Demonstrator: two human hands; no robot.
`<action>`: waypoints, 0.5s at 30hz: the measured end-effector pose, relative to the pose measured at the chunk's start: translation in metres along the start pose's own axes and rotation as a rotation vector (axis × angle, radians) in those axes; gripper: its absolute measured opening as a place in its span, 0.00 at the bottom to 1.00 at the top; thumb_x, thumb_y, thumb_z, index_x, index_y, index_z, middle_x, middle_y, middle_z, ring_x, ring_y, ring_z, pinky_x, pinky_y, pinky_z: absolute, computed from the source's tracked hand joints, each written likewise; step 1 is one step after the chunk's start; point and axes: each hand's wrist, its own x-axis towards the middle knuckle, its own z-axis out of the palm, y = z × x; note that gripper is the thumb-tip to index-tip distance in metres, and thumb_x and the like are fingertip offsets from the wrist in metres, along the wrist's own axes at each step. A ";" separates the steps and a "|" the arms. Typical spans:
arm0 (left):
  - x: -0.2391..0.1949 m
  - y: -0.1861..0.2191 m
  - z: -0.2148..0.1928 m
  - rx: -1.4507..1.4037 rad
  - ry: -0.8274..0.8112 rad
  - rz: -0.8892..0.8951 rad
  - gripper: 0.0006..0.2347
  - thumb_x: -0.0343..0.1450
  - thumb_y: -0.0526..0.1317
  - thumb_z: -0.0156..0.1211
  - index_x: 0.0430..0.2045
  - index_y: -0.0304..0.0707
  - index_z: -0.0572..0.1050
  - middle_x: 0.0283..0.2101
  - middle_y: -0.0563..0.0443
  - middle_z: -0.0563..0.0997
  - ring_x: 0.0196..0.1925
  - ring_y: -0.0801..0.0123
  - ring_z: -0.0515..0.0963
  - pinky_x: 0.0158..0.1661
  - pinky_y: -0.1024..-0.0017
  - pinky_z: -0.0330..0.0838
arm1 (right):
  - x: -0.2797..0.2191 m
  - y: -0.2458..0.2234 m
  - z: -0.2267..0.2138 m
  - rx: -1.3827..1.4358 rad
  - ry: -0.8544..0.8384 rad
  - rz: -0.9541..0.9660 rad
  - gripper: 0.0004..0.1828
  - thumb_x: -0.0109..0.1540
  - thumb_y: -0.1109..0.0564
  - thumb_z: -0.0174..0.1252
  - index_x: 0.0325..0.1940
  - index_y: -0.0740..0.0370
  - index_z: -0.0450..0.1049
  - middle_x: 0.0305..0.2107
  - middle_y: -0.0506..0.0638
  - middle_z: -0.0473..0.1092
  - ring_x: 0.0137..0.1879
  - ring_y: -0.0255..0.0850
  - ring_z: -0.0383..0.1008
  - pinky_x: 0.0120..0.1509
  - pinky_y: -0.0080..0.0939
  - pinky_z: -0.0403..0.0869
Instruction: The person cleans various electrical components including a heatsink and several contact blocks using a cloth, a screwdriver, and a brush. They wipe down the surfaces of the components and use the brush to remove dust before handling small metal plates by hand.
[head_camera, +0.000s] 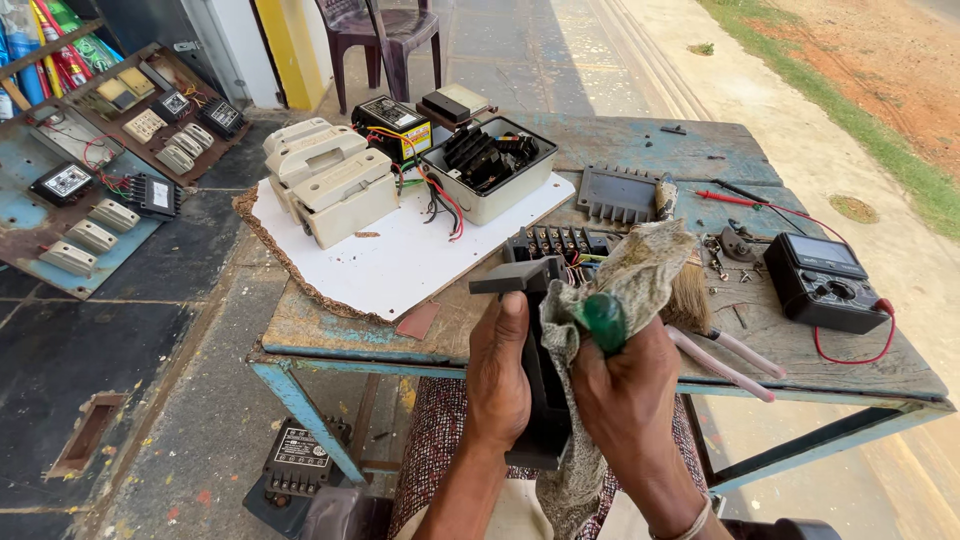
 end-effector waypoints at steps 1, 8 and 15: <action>-0.002 -0.002 0.002 0.008 0.002 -0.007 0.27 0.79 0.57 0.45 0.58 0.28 0.73 0.55 0.47 0.78 0.60 0.69 0.74 0.64 0.70 0.64 | 0.008 -0.002 -0.003 0.207 0.048 0.108 0.07 0.64 0.69 0.52 0.45 0.70 0.71 0.31 0.54 0.72 0.35 0.36 0.70 0.37 0.37 0.70; -0.009 -0.014 0.001 0.018 -0.071 -0.039 0.27 0.78 0.58 0.45 0.58 0.29 0.71 0.53 0.50 0.79 0.59 0.70 0.75 0.61 0.70 0.66 | 0.018 -0.012 0.000 0.254 0.097 0.189 0.03 0.63 0.68 0.53 0.41 0.69 0.70 0.27 0.49 0.71 0.33 0.33 0.67 0.35 0.37 0.68; -0.012 -0.033 0.005 0.098 -0.013 -0.065 0.23 0.76 0.53 0.54 0.54 0.28 0.73 0.44 0.52 0.79 0.48 0.74 0.74 0.51 0.73 0.68 | 0.051 0.006 0.014 0.035 0.075 0.185 0.05 0.62 0.70 0.51 0.42 0.68 0.69 0.22 0.53 0.65 0.29 0.35 0.60 0.32 0.40 0.65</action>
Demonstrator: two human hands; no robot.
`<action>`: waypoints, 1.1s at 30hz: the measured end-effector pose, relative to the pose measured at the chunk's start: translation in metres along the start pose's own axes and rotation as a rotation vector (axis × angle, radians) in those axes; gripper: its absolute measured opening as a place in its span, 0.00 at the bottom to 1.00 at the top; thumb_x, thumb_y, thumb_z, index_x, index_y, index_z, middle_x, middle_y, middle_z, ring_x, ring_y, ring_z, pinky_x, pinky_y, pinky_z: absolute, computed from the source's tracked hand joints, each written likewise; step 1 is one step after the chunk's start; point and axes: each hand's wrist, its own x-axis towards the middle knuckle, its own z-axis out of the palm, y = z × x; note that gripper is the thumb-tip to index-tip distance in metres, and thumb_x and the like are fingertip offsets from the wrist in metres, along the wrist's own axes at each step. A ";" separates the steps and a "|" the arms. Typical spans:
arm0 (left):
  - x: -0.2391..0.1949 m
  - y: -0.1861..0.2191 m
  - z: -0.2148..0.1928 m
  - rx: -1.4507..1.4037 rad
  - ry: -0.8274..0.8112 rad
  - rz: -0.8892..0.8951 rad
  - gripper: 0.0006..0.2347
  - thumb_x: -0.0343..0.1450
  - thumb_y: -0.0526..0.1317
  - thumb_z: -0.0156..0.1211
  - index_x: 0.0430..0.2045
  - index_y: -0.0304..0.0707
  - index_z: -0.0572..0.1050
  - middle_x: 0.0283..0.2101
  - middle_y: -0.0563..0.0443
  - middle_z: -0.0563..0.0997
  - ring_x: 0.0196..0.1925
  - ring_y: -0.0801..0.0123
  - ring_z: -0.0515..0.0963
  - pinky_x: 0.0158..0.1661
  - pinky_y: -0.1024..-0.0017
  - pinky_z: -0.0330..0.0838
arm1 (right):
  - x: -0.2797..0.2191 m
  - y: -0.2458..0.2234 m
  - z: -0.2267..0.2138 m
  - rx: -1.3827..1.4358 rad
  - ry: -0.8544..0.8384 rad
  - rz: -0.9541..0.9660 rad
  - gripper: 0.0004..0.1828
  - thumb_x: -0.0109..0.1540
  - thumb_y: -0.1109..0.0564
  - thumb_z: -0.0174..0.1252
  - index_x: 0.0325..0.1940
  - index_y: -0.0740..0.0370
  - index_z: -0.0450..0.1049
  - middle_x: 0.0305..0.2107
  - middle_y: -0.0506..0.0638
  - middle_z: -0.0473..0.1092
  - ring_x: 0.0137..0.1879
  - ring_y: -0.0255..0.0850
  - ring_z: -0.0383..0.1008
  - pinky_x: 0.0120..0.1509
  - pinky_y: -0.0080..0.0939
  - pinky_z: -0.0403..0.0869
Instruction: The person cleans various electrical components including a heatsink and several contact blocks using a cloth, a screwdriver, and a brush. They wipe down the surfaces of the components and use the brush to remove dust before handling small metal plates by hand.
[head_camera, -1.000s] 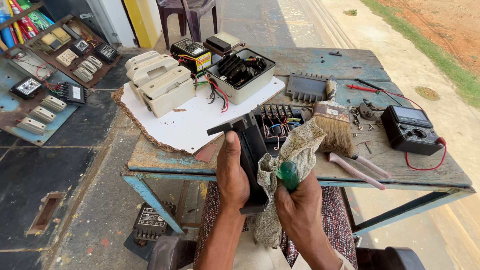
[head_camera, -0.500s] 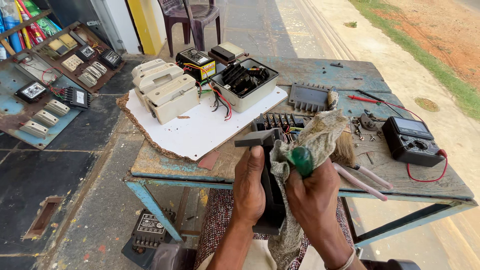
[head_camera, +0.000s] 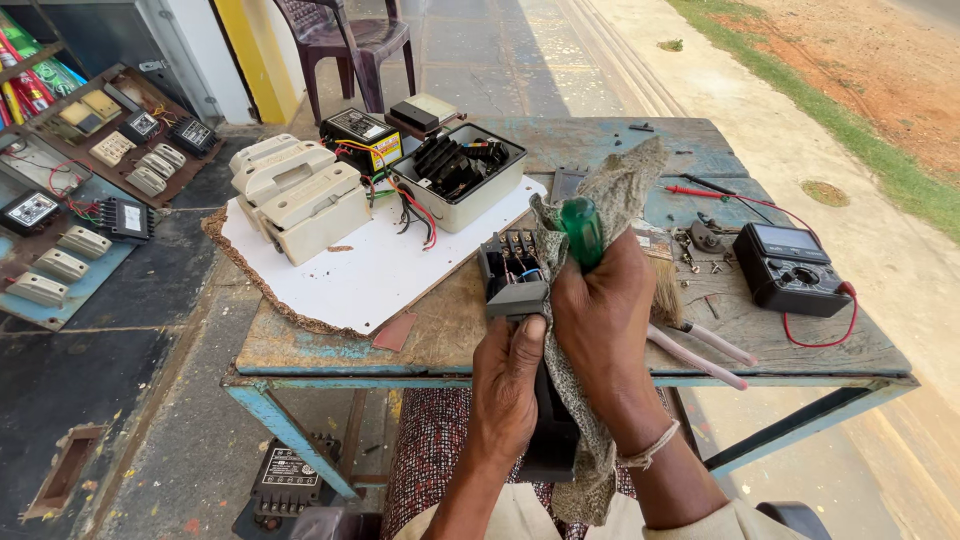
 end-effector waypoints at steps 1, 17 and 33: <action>0.000 0.001 -0.001 0.009 0.004 -0.002 0.23 0.76 0.53 0.54 0.54 0.28 0.73 0.44 0.52 0.78 0.47 0.74 0.73 0.50 0.73 0.68 | 0.001 0.000 -0.001 -0.002 -0.004 0.005 0.07 0.61 0.70 0.51 0.43 0.68 0.69 0.22 0.54 0.66 0.29 0.37 0.61 0.32 0.41 0.66; 0.010 0.024 -0.021 -0.141 0.010 -0.101 0.26 0.77 0.56 0.48 0.52 0.27 0.76 0.47 0.48 0.81 0.49 0.72 0.79 0.52 0.72 0.74 | -0.065 0.042 -0.028 0.119 -0.260 0.346 0.05 0.64 0.65 0.56 0.43 0.68 0.70 0.21 0.52 0.69 0.23 0.44 0.64 0.27 0.46 0.63; 0.000 0.005 -0.012 -0.576 -0.125 -0.501 0.21 0.69 0.42 0.66 0.54 0.34 0.70 0.46 0.47 0.80 0.46 0.65 0.82 0.44 0.65 0.81 | -0.036 0.018 -0.013 0.401 -0.290 0.331 0.26 0.68 0.41 0.52 0.60 0.64 0.71 0.43 0.46 0.73 0.50 0.30 0.68 0.56 0.31 0.69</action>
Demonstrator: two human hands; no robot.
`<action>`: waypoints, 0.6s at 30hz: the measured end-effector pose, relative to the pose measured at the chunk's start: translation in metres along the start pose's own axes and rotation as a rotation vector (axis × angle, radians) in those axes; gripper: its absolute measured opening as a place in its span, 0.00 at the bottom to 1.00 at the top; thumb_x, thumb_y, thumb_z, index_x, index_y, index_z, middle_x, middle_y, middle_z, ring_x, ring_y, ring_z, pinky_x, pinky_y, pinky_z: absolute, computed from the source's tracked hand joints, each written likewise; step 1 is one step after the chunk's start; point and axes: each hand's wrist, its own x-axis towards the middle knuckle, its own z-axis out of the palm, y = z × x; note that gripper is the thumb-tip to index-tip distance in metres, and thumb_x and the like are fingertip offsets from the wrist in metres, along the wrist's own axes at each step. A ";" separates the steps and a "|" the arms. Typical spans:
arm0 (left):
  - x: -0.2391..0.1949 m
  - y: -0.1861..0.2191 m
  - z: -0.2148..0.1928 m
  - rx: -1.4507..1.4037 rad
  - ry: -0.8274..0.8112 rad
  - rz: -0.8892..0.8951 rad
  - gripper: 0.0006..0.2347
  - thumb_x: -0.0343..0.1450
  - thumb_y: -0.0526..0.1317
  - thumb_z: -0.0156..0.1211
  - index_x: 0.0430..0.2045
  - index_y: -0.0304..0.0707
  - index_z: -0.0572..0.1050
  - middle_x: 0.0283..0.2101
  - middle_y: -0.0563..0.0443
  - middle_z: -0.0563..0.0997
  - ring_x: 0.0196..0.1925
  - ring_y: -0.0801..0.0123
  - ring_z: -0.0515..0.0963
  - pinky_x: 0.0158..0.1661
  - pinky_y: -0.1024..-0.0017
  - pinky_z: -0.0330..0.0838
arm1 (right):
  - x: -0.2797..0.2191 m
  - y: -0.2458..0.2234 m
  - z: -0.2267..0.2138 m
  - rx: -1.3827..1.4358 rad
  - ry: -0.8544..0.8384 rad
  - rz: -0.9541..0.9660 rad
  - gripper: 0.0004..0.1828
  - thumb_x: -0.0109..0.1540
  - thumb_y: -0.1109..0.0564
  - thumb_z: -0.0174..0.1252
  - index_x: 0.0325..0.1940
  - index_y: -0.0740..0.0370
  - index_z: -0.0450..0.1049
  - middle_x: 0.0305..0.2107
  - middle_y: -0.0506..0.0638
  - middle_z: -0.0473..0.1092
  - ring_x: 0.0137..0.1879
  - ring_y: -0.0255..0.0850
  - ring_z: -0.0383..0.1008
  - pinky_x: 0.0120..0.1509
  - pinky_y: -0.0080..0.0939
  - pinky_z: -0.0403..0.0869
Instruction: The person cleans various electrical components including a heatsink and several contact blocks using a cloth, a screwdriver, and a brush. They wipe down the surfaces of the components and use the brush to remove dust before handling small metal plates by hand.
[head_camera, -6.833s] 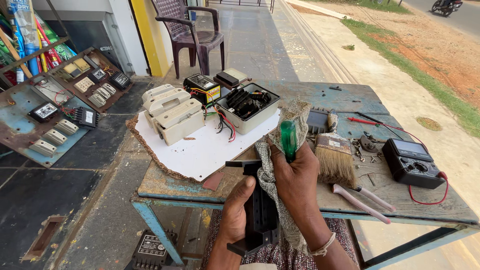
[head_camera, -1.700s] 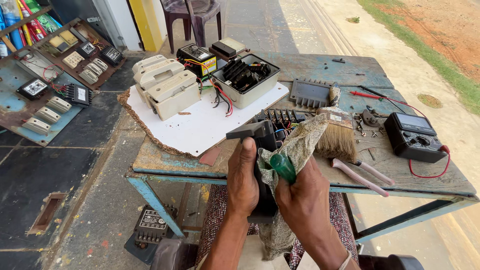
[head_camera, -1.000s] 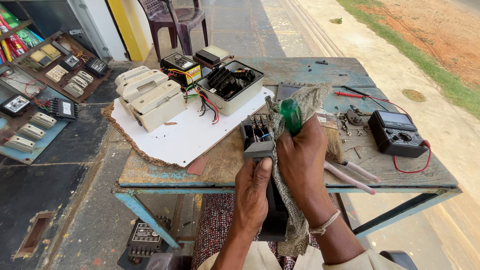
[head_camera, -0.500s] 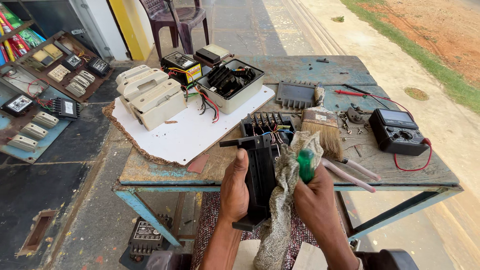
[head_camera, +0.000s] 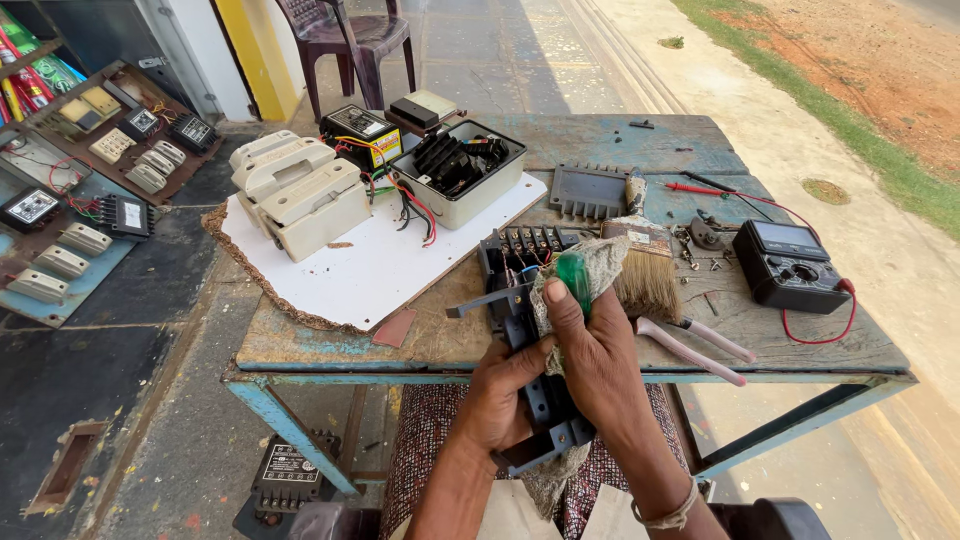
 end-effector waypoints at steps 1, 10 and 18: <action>-0.002 -0.001 0.003 -0.020 -0.012 -0.010 0.21 0.70 0.41 0.66 0.55 0.33 0.69 0.47 0.47 0.79 0.46 0.64 0.82 0.44 0.64 0.80 | 0.005 0.000 -0.003 0.001 0.001 0.003 0.26 0.68 0.41 0.52 0.59 0.64 0.71 0.43 0.45 0.73 0.49 0.30 0.68 0.56 0.31 0.69; -0.001 0.017 0.011 0.086 -0.045 0.297 0.37 0.67 0.37 0.67 0.72 0.51 0.53 0.65 0.44 0.73 0.66 0.61 0.73 0.62 0.65 0.71 | -0.026 0.012 -0.008 -0.047 -0.073 0.257 0.29 0.66 0.39 0.52 0.66 0.58 0.70 0.35 0.43 0.69 0.38 0.32 0.61 0.41 0.33 0.65; -0.003 0.022 0.008 -0.021 -0.157 0.185 0.36 0.69 0.34 0.71 0.74 0.43 0.60 0.59 0.47 0.75 0.62 0.60 0.72 0.62 0.62 0.67 | -0.016 0.010 -0.003 0.130 -0.060 0.204 0.27 0.65 0.37 0.52 0.54 0.62 0.72 0.33 0.42 0.71 0.37 0.27 0.67 0.37 0.30 0.68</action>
